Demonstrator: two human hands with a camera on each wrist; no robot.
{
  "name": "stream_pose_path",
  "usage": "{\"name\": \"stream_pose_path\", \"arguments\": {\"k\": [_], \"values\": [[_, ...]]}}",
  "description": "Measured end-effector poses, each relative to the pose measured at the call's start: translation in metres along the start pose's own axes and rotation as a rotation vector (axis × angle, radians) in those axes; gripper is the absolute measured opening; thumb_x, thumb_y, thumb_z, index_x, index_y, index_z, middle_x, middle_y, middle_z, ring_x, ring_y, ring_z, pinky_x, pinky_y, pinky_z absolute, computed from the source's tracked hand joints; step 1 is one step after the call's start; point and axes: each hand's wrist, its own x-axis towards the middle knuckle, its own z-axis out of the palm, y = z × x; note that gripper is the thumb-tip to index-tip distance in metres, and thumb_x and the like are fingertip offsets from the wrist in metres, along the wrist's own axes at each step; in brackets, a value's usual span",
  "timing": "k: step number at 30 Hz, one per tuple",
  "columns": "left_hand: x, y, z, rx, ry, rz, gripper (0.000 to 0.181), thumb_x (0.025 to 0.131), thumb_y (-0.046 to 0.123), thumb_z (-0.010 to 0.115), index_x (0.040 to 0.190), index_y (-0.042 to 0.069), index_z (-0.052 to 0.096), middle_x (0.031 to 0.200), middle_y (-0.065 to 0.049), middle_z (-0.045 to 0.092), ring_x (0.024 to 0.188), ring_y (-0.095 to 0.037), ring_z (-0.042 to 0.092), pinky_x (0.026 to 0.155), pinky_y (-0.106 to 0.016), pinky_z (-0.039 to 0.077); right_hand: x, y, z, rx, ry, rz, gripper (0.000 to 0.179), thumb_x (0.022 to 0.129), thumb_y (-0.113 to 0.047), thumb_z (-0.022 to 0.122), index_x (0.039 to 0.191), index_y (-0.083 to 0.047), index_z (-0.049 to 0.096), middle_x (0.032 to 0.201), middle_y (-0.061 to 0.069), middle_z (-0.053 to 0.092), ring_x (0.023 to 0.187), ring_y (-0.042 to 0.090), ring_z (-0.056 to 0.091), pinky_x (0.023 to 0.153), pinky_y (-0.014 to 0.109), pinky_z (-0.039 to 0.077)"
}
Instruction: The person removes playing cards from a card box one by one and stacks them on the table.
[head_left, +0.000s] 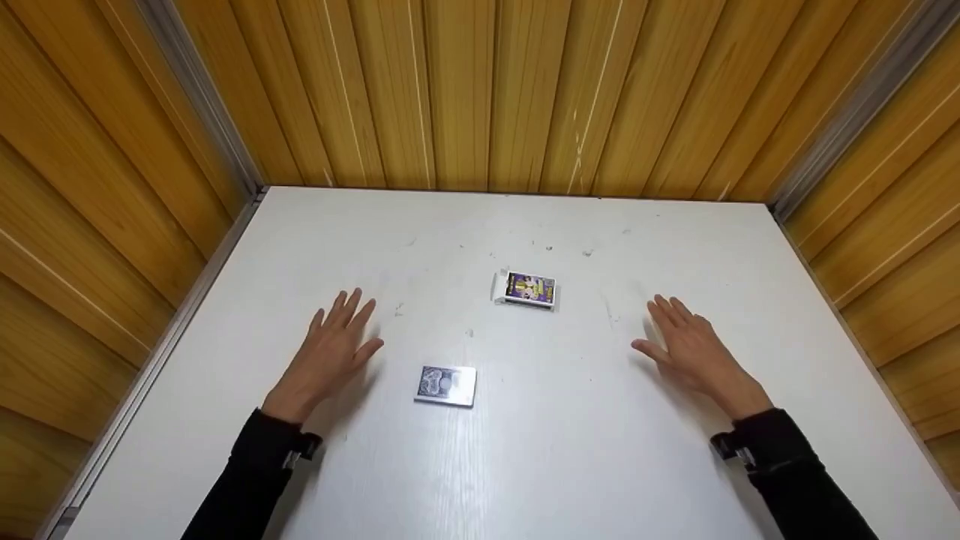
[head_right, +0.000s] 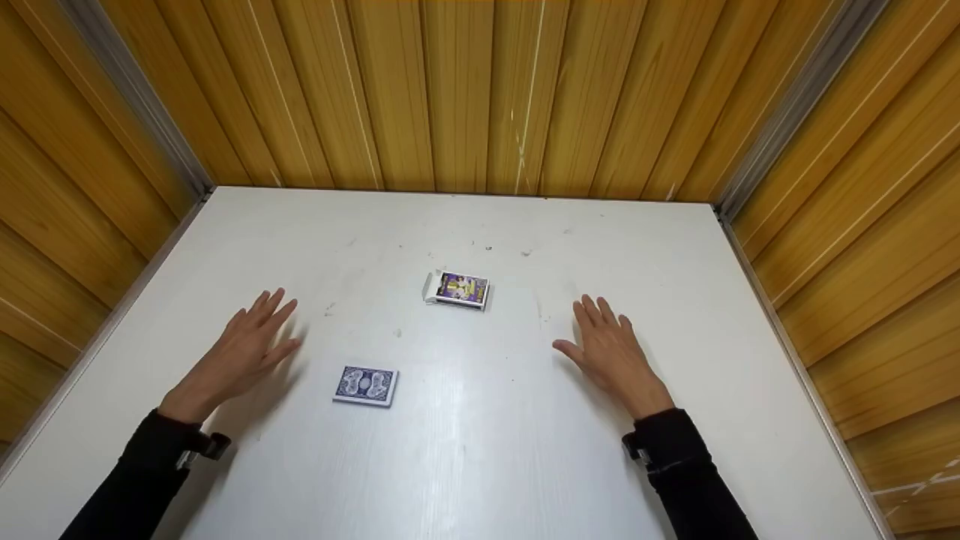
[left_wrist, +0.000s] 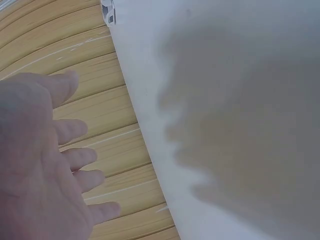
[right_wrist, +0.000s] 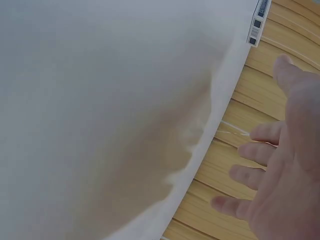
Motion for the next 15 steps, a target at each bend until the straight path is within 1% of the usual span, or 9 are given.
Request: {"name": "stream_pose_path", "arguments": {"k": [4,6,9,12,15], "values": [[0.001,0.006,0.0,-0.019,-0.001,0.001,0.065,0.106,0.035,0.058,0.157,0.0,0.038,0.166,-0.024,0.024,0.154,-0.043,0.016,0.12,-0.064,0.017,0.005,-0.006,0.0,0.009,0.002,-0.029,0.085,0.105,-0.053,0.052,0.155,0.013,0.029,0.16,0.034,0.028,0.148,0.052,0.023,0.116,0.068,0.021],[0.002,0.01,0.0,-0.033,0.0,0.003,0.064,0.106,0.034,0.059,0.156,0.0,0.039,0.164,-0.025,0.027,0.153,-0.043,0.019,0.121,-0.063,0.018,0.008,-0.009,0.0,0.009,0.015,-0.055,0.081,0.105,-0.05,0.055,0.153,0.012,0.034,0.157,0.035,0.034,0.145,0.052,0.029,0.115,0.067,0.025],[0.005,0.014,-0.001,-0.029,0.005,0.009,0.062,0.105,0.031,0.061,0.155,-0.001,0.042,0.162,-0.025,0.032,0.152,-0.043,0.024,0.12,-0.061,0.022,0.015,-0.015,0.002,0.01,0.037,-0.101,0.073,0.104,-0.044,0.06,0.149,0.011,0.043,0.15,0.034,0.044,0.139,0.051,0.039,0.112,0.067,0.031],[0.01,0.02,0.0,-0.022,0.033,0.035,0.06,0.104,0.027,0.064,0.153,-0.002,0.044,0.159,-0.026,0.037,0.149,-0.044,0.031,0.119,-0.059,0.026,0.024,-0.024,0.002,0.001,0.056,-0.126,0.068,0.103,-0.041,0.063,0.146,0.01,0.049,0.145,0.033,0.05,0.136,0.049,0.045,0.11,0.067,0.035],[0.014,0.025,0.002,-0.016,0.081,0.084,0.056,0.102,0.023,0.068,0.148,-0.003,0.049,0.153,-0.028,0.045,0.143,-0.044,0.04,0.116,-0.059,0.033,0.035,-0.035,0.002,-0.006,0.048,-0.133,0.068,0.102,-0.041,0.065,0.146,0.008,0.05,0.144,0.032,0.052,0.135,0.048,0.047,0.109,0.066,0.036]]}}
